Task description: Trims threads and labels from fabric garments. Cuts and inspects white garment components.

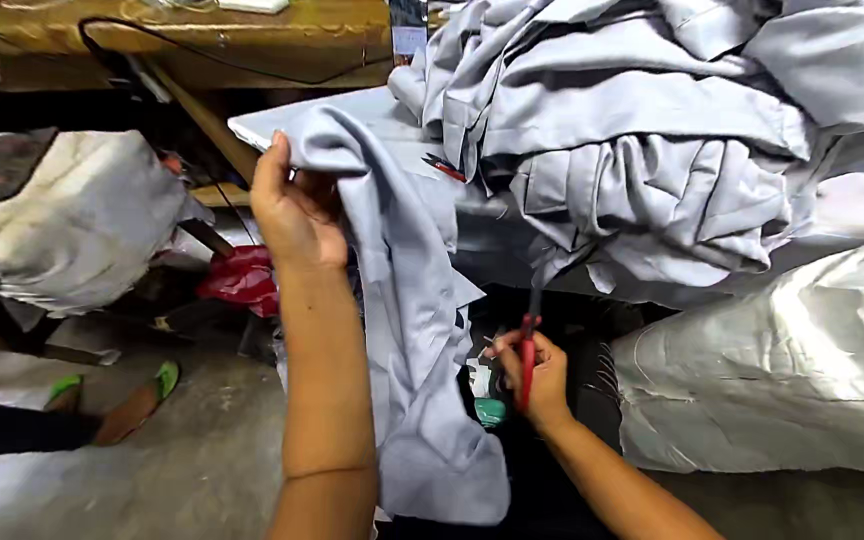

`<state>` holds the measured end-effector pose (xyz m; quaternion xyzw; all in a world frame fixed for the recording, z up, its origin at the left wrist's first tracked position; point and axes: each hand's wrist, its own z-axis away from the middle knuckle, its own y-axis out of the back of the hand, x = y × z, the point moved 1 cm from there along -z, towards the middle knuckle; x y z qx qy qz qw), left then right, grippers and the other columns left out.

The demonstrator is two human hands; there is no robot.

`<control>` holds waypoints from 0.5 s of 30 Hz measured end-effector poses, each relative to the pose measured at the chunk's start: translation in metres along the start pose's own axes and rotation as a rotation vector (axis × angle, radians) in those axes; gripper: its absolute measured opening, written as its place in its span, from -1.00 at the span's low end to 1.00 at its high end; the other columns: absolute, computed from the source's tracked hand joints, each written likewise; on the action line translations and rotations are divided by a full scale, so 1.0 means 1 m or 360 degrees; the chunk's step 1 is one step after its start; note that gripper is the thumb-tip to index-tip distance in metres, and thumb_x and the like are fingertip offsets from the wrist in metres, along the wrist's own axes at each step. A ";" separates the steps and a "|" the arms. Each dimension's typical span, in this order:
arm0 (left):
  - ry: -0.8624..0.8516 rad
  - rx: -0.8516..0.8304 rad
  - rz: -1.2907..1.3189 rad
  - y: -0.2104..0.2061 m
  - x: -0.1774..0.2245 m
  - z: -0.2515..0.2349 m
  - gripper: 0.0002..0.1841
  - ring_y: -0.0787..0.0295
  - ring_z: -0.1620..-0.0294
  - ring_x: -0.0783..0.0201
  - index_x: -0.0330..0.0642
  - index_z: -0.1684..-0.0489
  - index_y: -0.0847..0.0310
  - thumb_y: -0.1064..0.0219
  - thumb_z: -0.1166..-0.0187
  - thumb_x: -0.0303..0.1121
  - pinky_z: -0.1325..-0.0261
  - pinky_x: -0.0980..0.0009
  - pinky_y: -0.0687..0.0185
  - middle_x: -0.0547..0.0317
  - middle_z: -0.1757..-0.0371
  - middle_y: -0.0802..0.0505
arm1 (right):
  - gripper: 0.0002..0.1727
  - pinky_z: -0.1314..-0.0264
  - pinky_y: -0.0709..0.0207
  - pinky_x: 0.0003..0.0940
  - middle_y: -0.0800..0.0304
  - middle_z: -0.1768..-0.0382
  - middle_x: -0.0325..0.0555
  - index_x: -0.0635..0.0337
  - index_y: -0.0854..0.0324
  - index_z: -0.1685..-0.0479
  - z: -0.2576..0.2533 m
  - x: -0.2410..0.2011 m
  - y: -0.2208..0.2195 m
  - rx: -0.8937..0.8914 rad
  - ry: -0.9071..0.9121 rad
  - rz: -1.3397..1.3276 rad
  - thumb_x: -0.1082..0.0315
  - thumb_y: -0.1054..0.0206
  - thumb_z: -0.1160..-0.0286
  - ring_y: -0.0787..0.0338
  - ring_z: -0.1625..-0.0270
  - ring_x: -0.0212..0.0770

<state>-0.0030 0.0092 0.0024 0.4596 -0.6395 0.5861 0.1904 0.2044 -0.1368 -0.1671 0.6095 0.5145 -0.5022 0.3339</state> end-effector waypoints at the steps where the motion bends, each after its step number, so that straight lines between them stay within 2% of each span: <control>1: 0.0040 -0.0022 -0.0004 0.012 0.000 -0.003 -0.67 -0.85 0.14 0.42 -0.04 0.03 -0.51 0.22 -0.89 -0.23 -0.05 0.38 -0.79 0.32 0.23 -0.87 | -0.92 0.57 -0.55 -0.67 -0.92 0.30 -0.26 0.36 -0.71 0.19 -0.005 0.001 0.007 0.0048 0.0035 0.0037 0.55 -0.35 -0.44 -0.69 0.56 -0.61; 3: 0.0083 -0.0071 0.0017 0.028 0.001 -0.004 -0.64 -0.85 0.15 0.42 -0.04 0.08 -0.54 0.24 -0.89 -0.26 -0.05 0.39 -0.80 0.30 0.25 -0.86 | -0.85 0.49 -0.60 -0.66 -0.96 0.18 -0.19 0.37 -0.75 0.11 -0.018 0.004 0.013 0.0098 0.0087 0.0145 0.48 -0.44 -0.43 -0.73 0.50 -0.60; 4: 0.0099 -0.0138 0.0056 0.033 0.004 -0.003 -0.62 -0.84 0.10 0.42 -0.05 0.07 -0.55 0.26 -0.89 -0.27 -0.11 0.38 -0.77 0.29 0.22 -0.86 | -0.74 0.36 -0.65 -0.65 -0.95 0.14 -0.17 0.38 -0.77 0.03 -0.024 0.008 0.011 0.0088 0.0075 0.0260 0.39 -0.53 -0.40 -0.76 0.42 -0.60; 5: 0.0103 -0.0225 0.0105 0.035 0.008 0.001 -0.61 -0.82 0.03 0.41 -0.06 0.06 -0.55 0.29 -0.89 -0.29 -0.18 0.37 -0.74 0.28 0.17 -0.84 | -0.64 0.25 -0.65 -0.62 -0.94 0.18 -0.17 0.37 -0.79 0.01 -0.028 0.014 0.005 0.0085 0.0024 0.0392 0.27 -0.60 -0.33 -0.75 0.38 -0.60; 7: 0.0046 -0.0371 0.0176 0.032 0.019 0.010 -0.56 -0.80 0.03 0.44 -0.07 0.14 -0.58 0.32 -0.87 -0.33 -0.18 0.41 -0.72 0.28 0.20 -0.84 | -0.59 0.22 -0.62 -0.56 -0.84 0.38 -0.21 0.34 -0.78 0.11 -0.036 0.031 -0.012 0.0097 -0.0152 0.0480 0.19 -0.68 -0.21 -0.70 0.41 -0.56; 8: -0.0020 -0.0440 0.0180 0.030 0.026 0.015 -0.53 -0.80 0.07 0.48 -0.06 0.21 -0.60 0.35 -0.86 -0.37 -0.15 0.47 -0.71 0.31 0.23 -0.84 | -0.60 0.21 -0.62 -0.53 -0.84 0.39 -0.19 0.35 -0.79 0.11 -0.040 0.039 -0.020 0.0106 -0.0251 0.0418 0.22 -0.69 -0.19 -0.70 0.40 -0.54; 10: -0.0207 -0.0440 0.0053 0.029 0.042 0.020 -0.46 -0.77 0.18 0.61 -0.02 0.36 -0.60 0.41 -0.78 -0.49 -0.06 0.61 -0.67 0.43 0.33 -0.84 | -0.63 0.14 -0.67 -0.56 -0.92 0.25 -0.14 0.38 -0.77 0.02 -0.049 0.044 -0.032 0.0093 -0.0385 0.0192 0.37 -0.66 -0.24 -0.79 0.30 -0.55; 12: -0.0429 -0.0089 -0.0281 0.021 0.056 0.022 -0.42 -0.69 0.42 0.72 0.01 0.59 -0.46 0.44 -0.68 -0.67 0.18 0.73 -0.63 0.52 0.57 -0.76 | -0.66 0.14 -0.71 -0.56 -0.95 0.15 -0.14 0.37 -0.75 -0.02 -0.056 0.038 -0.036 0.0065 -0.0416 0.0056 0.47 -0.62 -0.25 -0.85 0.24 -0.53; 13: -0.0596 -0.0093 -0.0463 0.037 0.054 0.013 -0.43 -0.70 0.38 0.73 0.02 0.58 -0.51 0.37 -0.64 -0.71 0.14 0.73 -0.63 0.56 0.54 -0.78 | -0.62 0.07 -0.73 -0.53 -0.95 0.07 -0.13 0.35 -0.75 -0.07 -0.059 0.036 -0.035 0.0042 -0.0408 0.0066 0.46 -0.64 -0.25 -0.88 0.16 -0.50; 14: -0.0741 -0.0295 -0.0547 0.068 0.050 -0.004 -0.48 -0.74 0.24 0.69 0.00 0.43 -0.61 0.29 -0.64 -0.67 0.01 0.66 -0.65 0.54 0.40 -0.83 | -0.56 0.03 -0.74 -0.49 -0.95 0.07 -0.13 0.33 -0.76 -0.12 -0.062 0.036 -0.034 0.0030 -0.0402 0.0125 0.41 -0.68 -0.22 -0.87 0.15 -0.48; 15: -0.0785 -0.0560 -0.0546 0.106 0.044 -0.024 -0.56 -0.73 0.05 0.60 -0.07 0.19 -0.65 0.25 -0.72 -0.59 -0.17 0.57 -0.62 0.45 0.21 -0.82 | -0.52 0.14 -0.69 -0.48 -0.92 0.21 -0.17 0.30 -0.79 -0.10 -0.065 0.037 -0.033 0.0023 -0.0410 0.0226 0.33 -0.73 -0.16 -0.80 0.28 -0.49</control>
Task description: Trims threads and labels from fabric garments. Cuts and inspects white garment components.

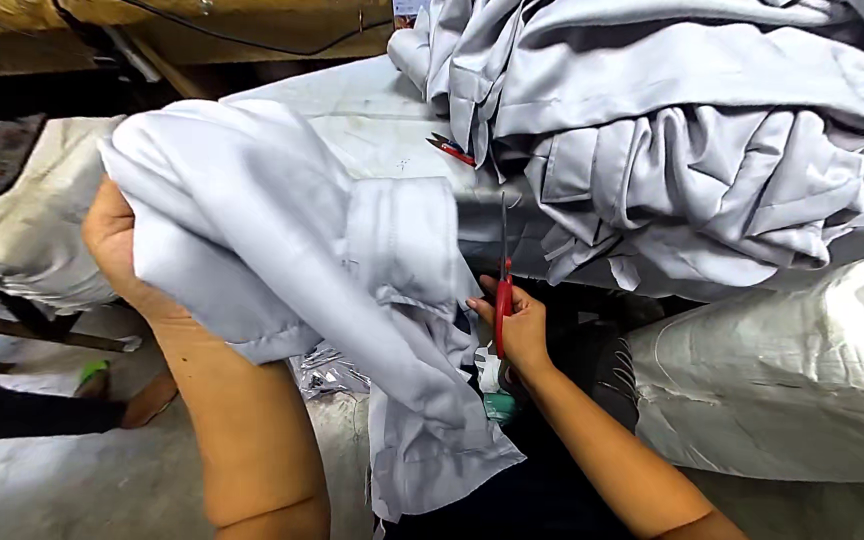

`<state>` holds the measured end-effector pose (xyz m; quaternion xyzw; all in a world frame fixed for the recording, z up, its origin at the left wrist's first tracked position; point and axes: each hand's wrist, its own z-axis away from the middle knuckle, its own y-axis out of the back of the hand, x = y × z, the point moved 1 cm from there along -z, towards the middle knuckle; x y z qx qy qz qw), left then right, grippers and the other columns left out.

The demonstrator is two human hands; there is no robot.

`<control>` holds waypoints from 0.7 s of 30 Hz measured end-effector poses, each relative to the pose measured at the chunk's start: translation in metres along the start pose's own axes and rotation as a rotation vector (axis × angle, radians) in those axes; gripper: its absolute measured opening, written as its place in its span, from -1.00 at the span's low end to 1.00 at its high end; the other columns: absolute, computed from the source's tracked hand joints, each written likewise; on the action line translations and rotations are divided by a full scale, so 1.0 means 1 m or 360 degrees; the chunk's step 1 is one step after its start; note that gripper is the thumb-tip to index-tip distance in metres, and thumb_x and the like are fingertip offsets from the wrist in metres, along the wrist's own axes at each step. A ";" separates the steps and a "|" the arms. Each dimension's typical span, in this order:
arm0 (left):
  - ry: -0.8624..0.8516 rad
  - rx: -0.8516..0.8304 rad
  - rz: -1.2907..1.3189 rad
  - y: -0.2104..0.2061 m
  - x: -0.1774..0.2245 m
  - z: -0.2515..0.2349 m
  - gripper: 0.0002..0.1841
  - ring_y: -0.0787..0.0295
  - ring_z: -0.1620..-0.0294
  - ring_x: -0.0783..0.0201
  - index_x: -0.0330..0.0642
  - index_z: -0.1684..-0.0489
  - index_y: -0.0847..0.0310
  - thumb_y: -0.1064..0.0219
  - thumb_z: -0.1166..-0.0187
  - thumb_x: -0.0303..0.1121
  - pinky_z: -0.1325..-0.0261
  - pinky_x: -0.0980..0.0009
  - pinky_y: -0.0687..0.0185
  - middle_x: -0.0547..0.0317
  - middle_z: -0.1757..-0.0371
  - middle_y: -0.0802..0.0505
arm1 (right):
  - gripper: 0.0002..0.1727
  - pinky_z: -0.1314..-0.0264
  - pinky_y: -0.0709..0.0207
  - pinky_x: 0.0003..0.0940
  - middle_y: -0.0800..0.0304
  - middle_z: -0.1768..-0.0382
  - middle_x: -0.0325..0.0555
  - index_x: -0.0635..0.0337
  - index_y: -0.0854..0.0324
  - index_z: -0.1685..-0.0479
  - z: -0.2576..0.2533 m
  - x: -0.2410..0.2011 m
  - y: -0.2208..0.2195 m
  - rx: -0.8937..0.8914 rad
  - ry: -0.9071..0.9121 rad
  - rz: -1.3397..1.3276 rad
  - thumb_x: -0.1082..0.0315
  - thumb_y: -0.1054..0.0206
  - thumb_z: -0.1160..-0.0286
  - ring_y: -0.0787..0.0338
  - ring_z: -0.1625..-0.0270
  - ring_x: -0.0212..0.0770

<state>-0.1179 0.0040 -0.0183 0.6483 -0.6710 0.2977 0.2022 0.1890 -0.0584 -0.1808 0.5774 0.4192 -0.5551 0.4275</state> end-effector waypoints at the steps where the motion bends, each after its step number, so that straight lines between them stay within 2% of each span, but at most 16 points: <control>1: 0.0004 -0.0001 0.0027 0.020 -0.017 0.001 -0.61 -0.73 0.03 0.58 -0.07 0.16 -0.64 0.20 -0.75 -0.53 -0.18 0.54 -0.62 0.44 0.19 -0.82 | -0.50 0.24 -0.62 -0.45 -0.84 0.35 -0.20 0.29 -0.79 -0.07 -0.003 0.001 0.000 -0.0027 -0.0019 0.0094 0.27 -0.76 -0.12 -0.70 0.39 -0.48; 2: 0.0034 0.0078 0.0005 0.029 -0.026 0.003 -0.62 -0.72 0.08 0.62 -0.01 0.20 -0.62 0.19 -0.75 -0.51 -0.14 0.58 -0.62 0.49 0.23 -0.82 | -0.52 0.27 -0.58 -0.42 -0.78 0.42 -0.19 0.30 -0.77 -0.02 -0.004 0.003 -0.001 -0.0089 -0.0051 0.0143 0.25 -0.75 -0.14 -0.65 0.44 -0.46; 4: 0.0107 0.0184 -0.0053 0.027 -0.025 0.005 -0.58 -0.71 0.12 0.69 0.04 0.26 -0.58 0.23 -0.75 -0.55 -0.11 0.64 -0.61 0.56 0.28 -0.81 | -0.67 0.23 -0.64 -0.42 -0.81 0.42 -0.16 0.30 -0.78 0.08 -0.005 0.008 -0.002 -0.0204 -0.0075 0.0121 0.31 -0.68 -0.25 -0.71 0.41 -0.44; 6: 0.0164 0.0201 -0.0048 0.010 -0.014 0.005 -0.50 -0.73 0.14 0.74 0.11 0.32 -0.65 0.26 -0.72 -0.57 -0.09 0.68 -0.62 0.63 0.29 -0.85 | -0.82 0.36 -0.56 -0.51 -0.76 0.49 -0.24 0.30 -0.75 0.24 -0.005 0.002 0.007 -0.0239 0.0018 0.0076 0.39 -0.58 -0.33 -0.63 0.50 -0.52; 8: 0.0428 0.0220 0.0191 -0.003 -0.012 0.008 -0.47 -0.76 0.13 0.69 0.10 0.29 -0.63 0.36 -0.78 -0.47 -0.09 0.64 -0.65 0.57 0.28 -0.86 | -0.88 0.50 -0.51 -0.59 -0.73 0.51 -0.33 0.26 -0.73 0.21 -0.006 -0.016 0.030 -0.0257 0.0117 0.0044 0.42 -0.51 -0.38 -0.56 0.59 -0.58; 10: 0.0847 0.0286 0.0113 -0.008 -0.016 0.016 -0.56 -0.78 0.11 0.61 0.12 0.16 -0.62 0.29 -0.86 -0.29 -0.08 0.55 -0.70 0.51 0.23 -0.85 | -0.90 0.61 -0.47 -0.63 -0.70 0.54 -0.40 0.17 -0.71 0.18 -0.009 -0.041 0.059 -0.0235 0.0186 -0.0005 0.44 -0.48 -0.40 -0.51 0.67 -0.60; 11: 0.1046 0.0361 -0.0165 -0.008 -0.022 0.021 -0.66 -0.77 0.11 0.57 0.10 0.06 -0.60 0.18 -0.87 -0.21 -0.05 0.50 -0.72 0.48 0.21 -0.83 | -0.91 0.66 -0.46 -0.65 -0.68 0.59 -0.43 0.12 -0.70 0.20 -0.010 -0.054 0.072 -0.0221 0.0219 -0.0036 0.44 -0.47 -0.39 -0.49 0.71 -0.60; 12: 0.1180 0.0382 -0.0540 -0.007 -0.031 0.027 -0.69 -0.75 0.07 0.51 0.01 -0.12 -0.57 0.08 -0.86 -0.12 -0.07 0.42 -0.70 0.39 0.12 -0.81 | -0.90 0.69 -0.46 -0.66 -0.67 0.63 -0.45 0.09 -0.70 0.23 -0.010 -0.066 0.084 -0.0220 0.0261 -0.0061 0.45 -0.47 -0.37 -0.49 0.74 -0.59; 13: 0.1199 0.0318 -0.0888 -0.005 -0.039 0.035 -0.56 -0.73 -0.05 0.34 -0.19 -0.35 -0.53 0.02 -0.84 -0.05 -0.17 0.26 -0.65 0.16 -0.06 -0.78 | -0.90 0.70 -0.48 -0.67 -0.68 0.66 -0.46 0.06 -0.71 0.25 -0.009 -0.077 0.092 -0.0215 0.0314 -0.0071 0.46 -0.47 -0.34 -0.51 0.76 -0.59; 14: 0.1109 0.0192 -0.1106 -0.006 -0.043 0.046 -0.44 -0.72 -0.25 0.10 -0.37 -0.49 -0.44 0.01 -0.84 -0.03 -0.34 0.06 -0.58 -0.15 -0.29 -0.74 | -0.89 0.70 -0.50 -0.67 -0.68 0.66 -0.47 0.04 -0.71 0.26 -0.007 -0.086 0.098 -0.0209 0.0369 -0.0068 0.46 -0.47 -0.33 -0.52 0.76 -0.59; 15: 0.0931 0.0100 -0.1223 -0.013 -0.041 0.059 -0.41 -0.69 -0.33 -0.02 -0.45 -0.49 -0.39 0.02 -0.85 -0.03 -0.40 -0.02 -0.56 -0.28 -0.36 -0.69 | -0.88 0.71 -0.50 -0.67 -0.69 0.66 -0.46 0.04 -0.73 0.26 -0.004 -0.092 0.101 -0.0195 0.0415 -0.0056 0.47 -0.47 -0.31 -0.53 0.76 -0.59; 16: 0.0715 0.0027 -0.1229 -0.027 -0.035 0.075 -0.44 -0.69 -0.27 0.05 -0.46 -0.43 -0.39 0.01 -0.85 -0.04 -0.33 0.05 -0.59 -0.24 -0.31 -0.69 | -0.88 0.71 -0.50 -0.67 -0.68 0.66 -0.46 0.03 -0.73 0.27 -0.001 -0.097 0.101 -0.0175 0.0446 -0.0039 0.47 -0.47 -0.30 -0.53 0.76 -0.58; 18: 0.0430 -0.0119 -0.0966 -0.067 -0.018 0.109 -0.50 -0.67 -0.13 0.40 -0.28 -0.30 -0.46 -0.14 -0.76 0.03 -0.17 0.33 -0.64 0.16 -0.16 -0.71 | -0.89 0.71 -0.50 -0.67 -0.66 0.69 -0.46 0.02 -0.74 0.30 0.003 -0.104 0.096 -0.0145 0.0482 -0.0023 0.46 -0.48 -0.29 -0.52 0.77 -0.58; 19: 0.0402 -0.0239 -0.0840 -0.089 -0.011 0.129 -0.43 -0.66 -0.18 0.49 -0.14 -0.29 -0.47 -0.27 -0.63 0.17 -0.20 0.39 -0.64 0.31 -0.18 -0.71 | -0.90 0.71 -0.49 -0.67 -0.65 0.69 -0.47 0.02 -0.74 0.31 0.004 -0.106 0.091 -0.0139 0.0503 -0.0024 0.45 -0.48 -0.29 -0.52 0.77 -0.58; 20: 0.0400 -0.0365 -0.0775 -0.108 -0.006 0.148 -0.28 -0.65 -0.27 0.46 -0.11 -0.35 -0.47 -0.40 -0.45 0.29 -0.28 0.35 -0.64 0.28 -0.26 -0.72 | -0.91 0.71 -0.49 -0.67 -0.66 0.68 -0.47 0.02 -0.75 0.30 0.004 -0.108 0.087 -0.0137 0.0529 -0.0020 0.44 -0.48 -0.30 -0.52 0.76 -0.58; 21: 0.0373 -0.0453 -0.0766 -0.124 -0.005 0.164 -0.11 -0.63 -0.39 0.30 -0.20 -0.45 -0.44 -0.49 -0.30 0.34 -0.38 0.22 -0.61 0.08 -0.38 -0.70 | -0.91 0.72 -0.48 -0.68 -0.66 0.67 -0.48 0.01 -0.75 0.28 0.004 -0.110 0.084 -0.0130 0.0558 -0.0001 0.41 -0.49 -0.31 -0.53 0.75 -0.58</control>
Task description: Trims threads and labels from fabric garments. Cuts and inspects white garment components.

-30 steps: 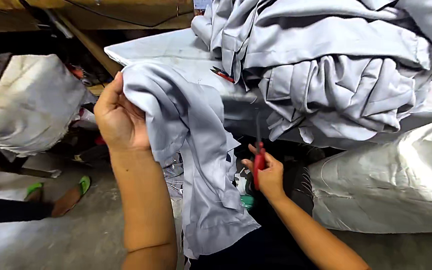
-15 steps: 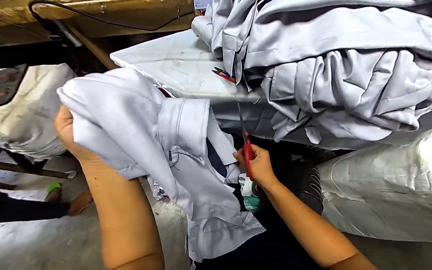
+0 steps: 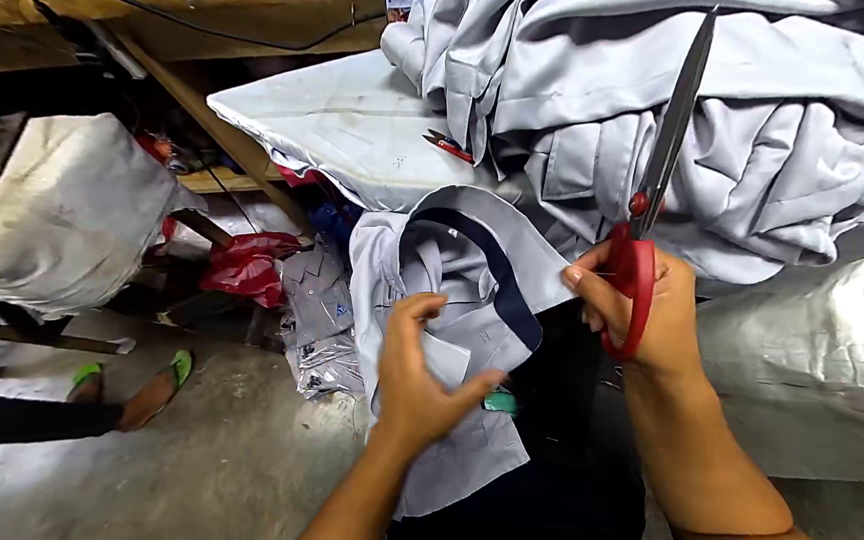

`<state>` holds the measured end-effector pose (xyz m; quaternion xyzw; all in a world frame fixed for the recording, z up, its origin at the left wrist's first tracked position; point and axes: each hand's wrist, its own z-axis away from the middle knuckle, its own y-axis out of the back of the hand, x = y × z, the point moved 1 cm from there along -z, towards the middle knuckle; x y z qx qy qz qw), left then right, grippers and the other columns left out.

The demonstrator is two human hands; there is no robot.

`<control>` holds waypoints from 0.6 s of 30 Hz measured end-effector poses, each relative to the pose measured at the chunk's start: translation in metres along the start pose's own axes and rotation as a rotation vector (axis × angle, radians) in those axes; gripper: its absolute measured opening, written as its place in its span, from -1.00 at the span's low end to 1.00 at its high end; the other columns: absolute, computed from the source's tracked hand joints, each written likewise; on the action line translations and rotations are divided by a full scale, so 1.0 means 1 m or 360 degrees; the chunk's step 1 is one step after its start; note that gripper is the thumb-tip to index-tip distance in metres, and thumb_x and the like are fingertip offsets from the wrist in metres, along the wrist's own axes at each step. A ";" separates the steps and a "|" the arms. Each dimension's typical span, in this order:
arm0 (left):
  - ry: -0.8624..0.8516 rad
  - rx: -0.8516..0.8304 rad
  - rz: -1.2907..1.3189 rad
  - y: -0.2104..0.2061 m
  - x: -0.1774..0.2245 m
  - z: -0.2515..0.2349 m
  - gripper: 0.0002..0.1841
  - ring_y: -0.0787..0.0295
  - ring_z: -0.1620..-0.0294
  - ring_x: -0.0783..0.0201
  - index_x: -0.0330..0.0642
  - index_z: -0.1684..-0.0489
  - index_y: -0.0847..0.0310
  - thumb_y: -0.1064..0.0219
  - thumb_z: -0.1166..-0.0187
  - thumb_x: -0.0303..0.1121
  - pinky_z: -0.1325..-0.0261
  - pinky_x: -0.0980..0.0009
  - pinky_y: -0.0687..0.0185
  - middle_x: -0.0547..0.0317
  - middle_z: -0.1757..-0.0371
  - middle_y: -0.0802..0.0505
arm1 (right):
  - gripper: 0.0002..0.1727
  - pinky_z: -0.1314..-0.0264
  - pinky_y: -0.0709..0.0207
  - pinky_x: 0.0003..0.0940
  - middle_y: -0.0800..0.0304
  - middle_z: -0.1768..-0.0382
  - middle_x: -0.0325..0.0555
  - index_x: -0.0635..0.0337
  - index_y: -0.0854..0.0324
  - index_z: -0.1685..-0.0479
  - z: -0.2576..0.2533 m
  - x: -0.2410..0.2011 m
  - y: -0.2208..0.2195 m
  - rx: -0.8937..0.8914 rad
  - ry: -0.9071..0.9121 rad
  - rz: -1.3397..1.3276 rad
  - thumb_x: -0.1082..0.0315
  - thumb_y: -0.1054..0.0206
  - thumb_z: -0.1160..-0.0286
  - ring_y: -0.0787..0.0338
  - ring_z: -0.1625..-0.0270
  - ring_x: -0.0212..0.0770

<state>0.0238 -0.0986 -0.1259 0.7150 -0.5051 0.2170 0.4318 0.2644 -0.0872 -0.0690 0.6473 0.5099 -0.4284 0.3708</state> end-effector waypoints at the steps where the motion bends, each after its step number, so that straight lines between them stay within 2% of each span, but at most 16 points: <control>1: -0.0032 -0.0024 -0.0064 -0.014 0.003 0.009 0.03 -0.57 -0.51 0.17 -0.27 -0.52 -0.39 -0.54 -0.20 0.38 -0.48 0.13 -0.55 -0.08 -0.49 -0.64 | -0.92 0.73 -0.47 -0.68 -0.65 0.67 -0.49 0.00 -0.75 0.27 -0.001 -0.002 -0.003 0.0005 0.0029 0.0030 0.40 -0.49 -0.33 -0.52 0.76 -0.59; 3: -0.0044 0.0021 -0.0282 -0.028 0.000 0.021 0.14 -0.40 -0.66 0.00 -0.31 -0.57 -0.31 -0.59 -0.08 0.40 -0.63 0.05 -0.37 -0.25 -0.62 -0.49 | -0.93 0.76 -0.45 -0.67 -0.65 0.67 -0.48 -0.01 -0.74 0.26 -0.004 -0.005 -0.009 0.0023 0.0056 0.0087 0.38 -0.48 -0.35 -0.52 0.77 -0.58; 5: 0.0001 0.0085 -0.0481 -0.029 -0.007 0.030 0.13 -0.28 -0.71 -0.18 -0.35 -0.58 -0.30 -0.65 -0.06 0.29 -0.67 0.02 -0.28 -0.43 -0.67 -0.35 | -0.92 0.77 -0.43 -0.68 -0.65 0.66 -0.48 -0.01 -0.74 0.26 -0.005 -0.008 -0.011 0.0060 0.0094 0.0133 0.38 -0.49 -0.35 -0.51 0.76 -0.57; 7: 0.0073 0.0053 -0.0595 -0.026 -0.011 0.039 0.06 -0.16 -0.75 -0.33 -0.40 -0.61 -0.27 -0.65 -0.08 0.07 -0.70 -0.03 -0.22 -0.60 -0.70 -0.21 | -0.91 0.74 -0.46 -0.67 -0.67 0.62 -0.49 -0.01 -0.73 0.22 -0.007 -0.011 -0.009 0.0102 0.0147 0.0149 0.37 -0.50 -0.37 -0.53 0.74 -0.58; 9: 0.0136 -0.0035 -0.0540 -0.025 -0.010 0.048 -0.06 -0.18 -0.74 -0.44 -0.52 -0.64 -0.29 -0.51 -0.12 -0.24 -0.70 -0.13 -0.24 -0.68 -0.71 -0.18 | -0.89 0.74 -0.48 -0.67 -0.68 0.60 -0.52 -0.02 -0.73 0.21 -0.010 -0.016 -0.008 0.0151 0.0176 0.0144 0.37 -0.50 -0.36 -0.55 0.73 -0.59; 10: 0.0152 -0.0063 -0.0488 -0.026 -0.008 0.052 -0.15 -0.24 -0.73 -0.42 -0.57 -0.63 -0.30 -0.40 -0.18 -0.37 -0.71 -0.14 -0.24 -0.66 -0.72 -0.22 | -0.88 0.74 -0.49 -0.68 -0.69 0.59 -0.53 -0.03 -0.72 0.20 -0.011 -0.018 -0.009 0.0157 0.0198 0.0144 0.37 -0.50 -0.35 -0.55 0.73 -0.60; 13: 0.0178 -0.0080 -0.0361 -0.027 -0.007 0.059 -0.40 -0.54 -0.62 -0.11 -0.64 -0.51 -0.44 -0.17 -0.41 -0.50 -0.62 0.19 -0.46 -0.47 -0.59 -0.53 | -0.88 0.72 -0.47 -0.71 -0.70 0.57 -0.54 0.01 -0.70 0.21 -0.019 -0.023 -0.017 0.0050 0.0272 0.0205 0.39 -0.48 -0.35 -0.55 0.70 -0.63; 16: 0.0195 -0.0063 -0.0291 -0.021 -0.011 0.056 -0.54 -0.70 -0.49 0.09 -0.47 -0.43 -0.61 -0.10 -0.57 -0.53 -0.51 0.26 -0.59 -0.24 -0.48 -0.70 | -0.86 0.68 -0.44 -0.74 -0.68 0.57 -0.45 0.14 -0.71 0.17 -0.039 -0.023 -0.028 -0.0243 0.0337 0.0394 0.31 -0.47 -0.41 -0.54 0.67 -0.67; 18: 0.0213 -0.0010 -0.0195 -0.011 -0.011 0.051 -0.57 -0.72 -0.41 0.20 -0.35 -0.40 -0.67 -0.08 -0.60 -0.54 -0.46 0.35 -0.62 -0.16 -0.40 -0.75 | -0.72 0.51 -0.52 -0.58 -0.74 0.51 -0.34 0.18 -0.76 0.17 -0.066 -0.019 -0.045 -0.0398 0.0323 0.0596 0.14 -0.52 -0.35 -0.63 0.54 -0.57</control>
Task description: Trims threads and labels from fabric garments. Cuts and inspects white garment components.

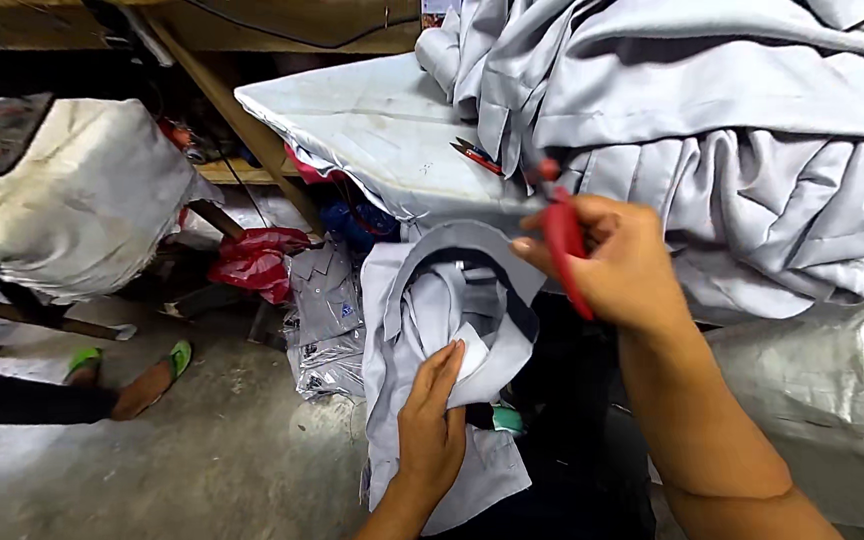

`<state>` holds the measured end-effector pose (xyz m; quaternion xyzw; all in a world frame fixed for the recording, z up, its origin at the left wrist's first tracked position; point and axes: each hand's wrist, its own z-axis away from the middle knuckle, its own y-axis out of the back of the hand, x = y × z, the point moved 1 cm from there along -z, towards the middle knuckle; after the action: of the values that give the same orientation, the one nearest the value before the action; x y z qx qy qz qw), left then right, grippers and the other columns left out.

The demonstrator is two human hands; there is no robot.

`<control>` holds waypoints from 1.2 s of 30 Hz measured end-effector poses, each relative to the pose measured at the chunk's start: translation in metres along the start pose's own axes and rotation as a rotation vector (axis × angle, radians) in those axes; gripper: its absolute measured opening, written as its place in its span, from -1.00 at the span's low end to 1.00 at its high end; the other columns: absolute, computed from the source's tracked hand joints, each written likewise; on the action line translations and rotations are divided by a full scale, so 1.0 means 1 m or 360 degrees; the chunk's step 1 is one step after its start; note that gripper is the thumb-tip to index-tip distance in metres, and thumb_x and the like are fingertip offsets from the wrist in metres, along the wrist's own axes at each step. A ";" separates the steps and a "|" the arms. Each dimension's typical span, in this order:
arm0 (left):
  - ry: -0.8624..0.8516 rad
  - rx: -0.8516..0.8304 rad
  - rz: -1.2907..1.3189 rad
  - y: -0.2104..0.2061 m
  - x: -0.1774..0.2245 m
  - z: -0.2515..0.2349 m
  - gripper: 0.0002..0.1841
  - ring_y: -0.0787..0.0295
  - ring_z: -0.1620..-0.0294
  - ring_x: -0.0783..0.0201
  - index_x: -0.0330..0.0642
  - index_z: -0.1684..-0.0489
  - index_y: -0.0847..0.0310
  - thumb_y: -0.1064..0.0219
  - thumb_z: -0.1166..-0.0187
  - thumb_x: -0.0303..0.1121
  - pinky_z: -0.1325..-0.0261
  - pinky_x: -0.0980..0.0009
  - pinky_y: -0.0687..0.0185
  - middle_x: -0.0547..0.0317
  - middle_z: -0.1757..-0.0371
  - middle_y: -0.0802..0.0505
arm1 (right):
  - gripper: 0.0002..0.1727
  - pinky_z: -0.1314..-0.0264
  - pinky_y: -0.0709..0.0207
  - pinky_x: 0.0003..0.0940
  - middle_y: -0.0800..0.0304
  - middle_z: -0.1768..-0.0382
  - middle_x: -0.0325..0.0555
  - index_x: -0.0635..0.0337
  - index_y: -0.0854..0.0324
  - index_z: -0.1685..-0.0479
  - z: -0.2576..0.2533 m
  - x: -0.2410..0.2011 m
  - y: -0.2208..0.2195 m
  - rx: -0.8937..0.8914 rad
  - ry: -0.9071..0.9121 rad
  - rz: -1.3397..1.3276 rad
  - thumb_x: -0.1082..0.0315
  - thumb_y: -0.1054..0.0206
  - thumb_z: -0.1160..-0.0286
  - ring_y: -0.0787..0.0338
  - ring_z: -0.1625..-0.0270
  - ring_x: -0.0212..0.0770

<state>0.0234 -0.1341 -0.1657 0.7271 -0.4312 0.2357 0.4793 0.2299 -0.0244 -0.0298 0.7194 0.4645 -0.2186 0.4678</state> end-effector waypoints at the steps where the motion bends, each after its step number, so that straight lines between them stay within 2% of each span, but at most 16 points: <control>1: 0.0015 0.0017 0.0013 0.005 0.000 -0.002 -0.56 -0.71 -0.34 0.28 -0.28 -0.40 -0.69 -0.08 -0.59 -0.53 -0.40 0.42 -0.63 -0.10 -0.33 -0.76 | -0.68 0.42 -0.58 -0.43 -0.77 0.47 -0.27 0.19 -0.76 0.19 -0.018 0.002 -0.008 -0.0091 -0.0031 0.0090 0.10 -0.51 -0.31 -0.69 0.48 -0.47; 3: 0.0022 0.0051 -0.0014 0.013 -0.002 -0.003 -0.55 -0.76 -0.22 0.36 -0.27 -0.37 -0.72 -0.07 -0.55 -0.54 -0.33 0.49 -0.64 -0.03 -0.19 -0.83 | -0.63 0.22 -0.62 -0.04 -0.81 0.36 -0.01 0.30 -0.76 0.14 -0.058 0.002 -0.030 -0.0282 -0.0109 0.0252 0.14 -0.49 -0.29 -0.78 0.31 -0.13; 5: 0.0016 0.0077 -0.0042 0.018 -0.003 -0.002 -0.56 -0.82 -0.18 0.37 -0.35 -0.32 -0.74 -0.07 -0.53 -0.56 -0.36 0.51 -0.64 -0.03 -0.14 -0.88 | -0.55 -0.02 -0.59 0.21 -0.82 0.18 0.20 0.40 -0.74 0.02 -0.099 0.003 -0.058 -0.0429 -0.0208 0.0441 0.14 -0.52 -0.34 -0.81 0.06 0.15; 9: 0.0050 0.0088 -0.0112 0.027 0.000 -0.005 -0.57 -0.86 -0.16 0.40 -0.42 -0.19 -0.78 -0.06 -0.46 -0.54 -0.35 0.54 -0.61 -0.04 -0.10 -0.92 | -0.57 -0.20 -0.55 0.34 -0.74 -0.06 0.40 0.50 -0.69 0.06 -0.157 0.006 -0.114 -0.0639 -0.0370 0.0668 0.19 -0.50 -0.46 -0.73 -0.25 0.34; 12: 0.0134 0.0086 -0.0026 0.035 -0.004 -0.007 -0.61 -0.84 -0.08 0.54 -0.42 -0.05 -0.82 -0.06 -0.48 -0.52 -0.27 0.62 -0.61 0.03 -0.01 -0.94 | -0.60 -0.25 -0.53 0.35 -0.70 -0.16 0.44 0.52 -0.66 0.03 -0.176 0.004 -0.125 -0.0738 -0.0381 0.0781 0.22 -0.37 -0.62 -0.67 -0.37 0.38; 14: 0.0283 0.0133 0.0171 0.042 -0.010 -0.007 -0.69 -0.81 0.09 0.66 -0.38 0.19 -0.82 -0.07 -0.53 -0.50 -0.11 0.68 -0.65 0.20 0.19 -0.93 | -0.65 -0.31 -0.50 0.39 -0.68 -0.24 0.49 0.56 -0.65 -0.08 -0.178 0.007 -0.116 -0.0635 -0.0382 0.0818 0.33 -0.28 -0.66 -0.62 -0.44 0.43; 16: 0.0597 0.0193 0.0595 0.044 -0.009 -0.009 -0.70 -0.73 0.39 0.70 -0.18 0.40 -0.72 -0.05 -0.68 -0.46 0.21 0.66 -0.67 0.47 0.48 -0.80 | -0.68 -0.30 -0.48 0.43 -0.61 -0.30 0.55 0.62 -0.63 -0.10 -0.175 0.017 -0.107 -0.0579 -0.0471 0.0948 0.51 -0.35 -0.47 -0.55 -0.48 0.49; 18: 0.0977 0.0203 0.1179 0.048 0.003 -0.015 -0.66 -0.85 0.32 0.53 -0.12 0.29 -0.71 0.04 -0.77 -0.41 0.12 0.49 -0.80 0.39 0.40 -0.88 | -0.64 -0.33 -0.46 0.44 -0.55 -0.38 0.56 0.65 -0.62 -0.13 -0.167 0.032 -0.104 -0.0612 -0.0582 0.1085 0.50 -0.36 -0.45 -0.49 -0.53 0.50; 20: 0.1211 0.0224 0.1582 0.048 0.013 -0.024 -0.65 -0.92 0.14 0.36 -0.25 0.03 -0.65 0.13 -0.84 -0.38 -0.06 0.33 -0.86 0.18 0.21 -0.94 | -0.61 -0.37 -0.46 0.38 -0.54 -0.41 0.55 0.63 -0.62 -0.16 -0.163 0.043 -0.103 -0.0611 -0.0591 0.1171 0.37 -0.23 -0.64 -0.49 -0.56 0.46; 22: 0.1379 0.0248 0.1769 0.042 0.015 -0.030 -0.62 -0.90 0.01 0.29 -0.31 -0.18 -0.56 0.21 -0.90 -0.34 -0.16 0.28 -0.83 0.08 0.09 -0.92 | -0.57 -0.39 -0.45 0.36 -0.59 -0.35 0.55 0.63 -0.63 -0.14 -0.161 0.048 -0.101 -0.0631 -0.0524 0.1213 0.29 -0.17 -0.75 -0.52 -0.54 0.46; 25: 0.1538 0.0283 0.1874 0.030 0.014 -0.031 -0.60 -0.88 -0.05 0.25 -0.30 -0.27 -0.51 0.22 -0.92 -0.27 -0.19 0.27 -0.81 0.03 0.01 -0.89 | -0.63 -0.38 -0.43 0.42 -0.62 -0.31 0.56 0.62 -0.62 -0.09 -0.164 0.050 -0.090 -0.0726 -0.0519 0.1167 0.35 -0.17 -0.71 -0.55 -0.50 0.47; 28: 0.1518 0.0285 0.1808 0.021 0.017 -0.027 -0.60 -0.87 -0.08 0.28 -0.28 -0.30 -0.51 0.20 -0.92 -0.25 -0.20 0.28 -0.80 0.05 -0.01 -0.88 | -0.72 -0.34 -0.43 0.43 -0.62 -0.29 0.58 0.64 -0.63 -0.02 -0.159 0.048 -0.088 -0.0729 -0.0574 0.1222 0.53 -0.30 -0.49 -0.56 -0.47 0.49; 30: 0.1429 0.0235 0.1777 0.017 0.020 -0.023 -0.66 -0.87 -0.05 0.30 -0.29 -0.28 -0.48 0.16 -0.91 -0.31 -0.21 0.30 -0.80 0.08 0.01 -0.88 | -0.74 -0.32 -0.46 0.40 -0.62 -0.28 0.58 0.67 -0.62 -0.03 -0.154 0.046 -0.091 -0.0650 -0.0575 0.1268 0.61 -0.30 -0.45 -0.59 -0.46 0.49; 32: 0.1365 0.0188 0.1797 0.015 0.023 -0.020 -0.78 -0.90 0.05 0.31 -0.31 -0.17 -0.51 0.01 -0.79 -0.46 -0.13 0.31 -0.83 0.11 0.10 -0.90 | -0.71 -0.33 -0.46 0.38 -0.64 -0.27 0.58 0.70 -0.59 -0.09 -0.148 0.042 -0.089 -0.0540 -0.0559 0.1245 0.60 -0.23 -0.50 -0.62 -0.43 0.49; 34: 0.1376 0.0156 0.1835 0.013 0.023 -0.020 -0.82 -0.91 0.12 0.27 -0.37 -0.08 -0.55 -0.10 -0.66 -0.58 -0.09 0.29 -0.85 0.05 0.16 -0.91 | -0.63 -0.36 -0.46 0.39 -0.67 -0.24 0.55 0.64 -0.48 -0.31 -0.140 0.030 -0.081 -0.0315 -0.0497 0.1096 0.56 -0.12 -0.61 -0.66 -0.39 0.49; 36: 0.1439 0.0143 0.1862 0.012 0.021 -0.023 -0.78 -0.91 0.05 0.25 -0.35 -0.13 -0.54 0.01 -0.80 -0.49 -0.14 0.27 -0.83 0.03 0.11 -0.91 | -0.62 -0.20 -0.56 0.35 -0.79 -0.07 0.39 0.43 -0.48 -0.38 -0.121 0.018 -0.066 -0.0059 -0.0332 0.0905 0.48 0.03 -0.72 -0.79 -0.21 0.38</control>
<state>0.0254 -0.1241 -0.1345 0.2294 -0.4988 0.7464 0.3760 0.1664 0.0983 -0.0180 0.7856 0.1979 -0.1430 0.5685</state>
